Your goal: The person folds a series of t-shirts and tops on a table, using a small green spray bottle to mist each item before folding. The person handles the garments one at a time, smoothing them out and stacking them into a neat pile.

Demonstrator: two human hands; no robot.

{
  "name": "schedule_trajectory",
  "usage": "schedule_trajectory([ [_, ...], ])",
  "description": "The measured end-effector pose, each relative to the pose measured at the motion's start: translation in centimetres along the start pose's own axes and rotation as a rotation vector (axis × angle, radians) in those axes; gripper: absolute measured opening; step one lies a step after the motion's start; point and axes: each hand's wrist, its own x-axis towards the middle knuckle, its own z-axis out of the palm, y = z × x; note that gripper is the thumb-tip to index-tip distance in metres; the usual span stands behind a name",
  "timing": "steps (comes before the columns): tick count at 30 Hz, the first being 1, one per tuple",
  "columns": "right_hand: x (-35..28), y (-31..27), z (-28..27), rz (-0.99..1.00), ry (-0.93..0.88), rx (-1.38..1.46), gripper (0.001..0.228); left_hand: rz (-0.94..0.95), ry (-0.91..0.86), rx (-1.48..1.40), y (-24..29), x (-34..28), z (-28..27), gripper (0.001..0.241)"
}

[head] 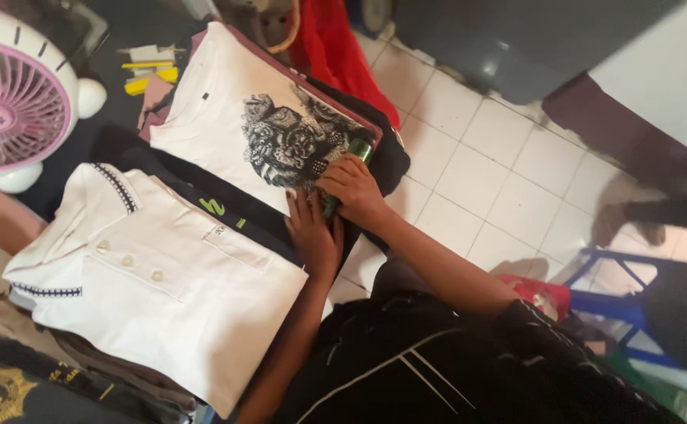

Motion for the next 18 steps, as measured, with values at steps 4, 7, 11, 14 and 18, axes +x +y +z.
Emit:
schedule_trajectory([
  [4,-2.3,-1.6,0.3,0.139,0.098,-0.028,0.036,0.058,0.033,0.053,-0.7,-0.5,1.1,0.058],
  [7,-2.8,-2.7,0.2,0.255,0.131,-0.009,0.029,0.104,0.017,0.059,-0.7,-0.8,1.3,0.054],
  [11,-2.3,-4.8,-0.1,0.313,0.075,-0.036,0.038,0.113,0.023,0.054,-1.0,-1.0,1.1,0.057],
  [14,-3.5,-6.5,-2.2,0.36,0.058,0.095,0.042,0.14,0.009,0.022,-1.3,-1.0,1.4,0.066],
  [18,-9.0,-10.2,-7.9,0.682,0.175,0.509,0.028,0.168,0.033,-0.05,-2.6,-1.4,1.7,0.069],
])
